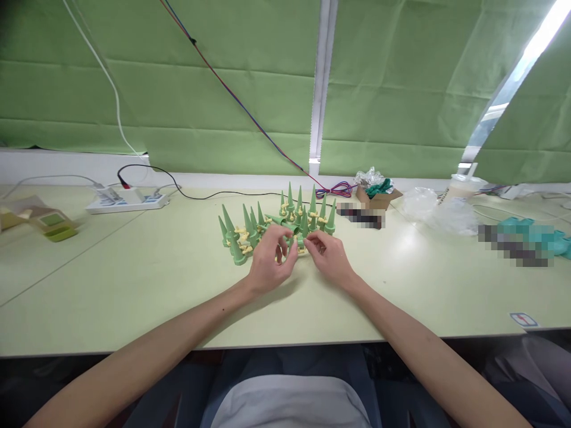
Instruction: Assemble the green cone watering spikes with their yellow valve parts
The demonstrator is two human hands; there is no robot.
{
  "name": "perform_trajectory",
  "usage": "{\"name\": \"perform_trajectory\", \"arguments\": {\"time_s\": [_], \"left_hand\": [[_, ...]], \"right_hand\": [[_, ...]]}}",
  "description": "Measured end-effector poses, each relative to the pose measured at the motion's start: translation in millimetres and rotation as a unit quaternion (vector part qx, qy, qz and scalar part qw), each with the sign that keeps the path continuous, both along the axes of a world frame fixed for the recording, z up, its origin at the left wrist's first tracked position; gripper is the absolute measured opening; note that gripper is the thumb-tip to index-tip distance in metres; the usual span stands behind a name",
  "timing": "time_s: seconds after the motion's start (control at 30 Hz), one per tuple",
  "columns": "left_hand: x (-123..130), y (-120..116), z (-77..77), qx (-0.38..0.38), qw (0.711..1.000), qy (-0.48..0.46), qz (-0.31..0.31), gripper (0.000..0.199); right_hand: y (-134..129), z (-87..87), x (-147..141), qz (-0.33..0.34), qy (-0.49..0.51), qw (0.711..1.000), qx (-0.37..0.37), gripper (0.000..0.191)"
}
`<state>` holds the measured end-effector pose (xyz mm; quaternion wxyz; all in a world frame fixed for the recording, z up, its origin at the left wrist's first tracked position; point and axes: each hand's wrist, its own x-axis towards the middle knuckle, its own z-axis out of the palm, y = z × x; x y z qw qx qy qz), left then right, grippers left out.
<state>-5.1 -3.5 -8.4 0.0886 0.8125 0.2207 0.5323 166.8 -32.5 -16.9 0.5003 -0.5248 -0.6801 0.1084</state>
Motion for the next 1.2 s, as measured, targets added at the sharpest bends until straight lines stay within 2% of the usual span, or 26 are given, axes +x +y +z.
{"name": "perform_trajectory", "arguments": {"time_s": [0.17,0.3,0.6,0.83,1.0,1.2], "left_hand": [[1.5,-0.4,-5.8,-0.074,0.989,0.127,0.006,0.010],[1.4,1.1,-6.5,-0.103,0.981,0.164,-0.011,0.012],[0.3,4.9,-6.0,-0.083,0.984,0.153,-0.024,0.028],[-0.9,5.6,-7.1,-0.096,0.984,0.148,-0.021,0.027],[0.3,3.1,-5.6,-0.099,0.986,0.135,-0.017,0.026],[0.6,0.8,-3.6,-0.102,0.992,0.067,0.005,0.015]], "right_hand": [[-2.5,0.5,-1.2,0.005,0.030,0.999,0.014,0.023],[-3.6,1.0,-2.0,0.008,0.029,0.999,0.021,0.024],[-5.8,1.1,-1.5,0.026,0.019,0.999,0.024,0.023],[-4.8,0.4,0.0,0.059,0.025,0.998,0.014,0.021],[-4.6,0.9,-0.3,0.054,0.031,0.998,0.005,0.023],[-3.2,-0.1,2.2,0.027,0.038,0.999,0.007,0.026]]}}
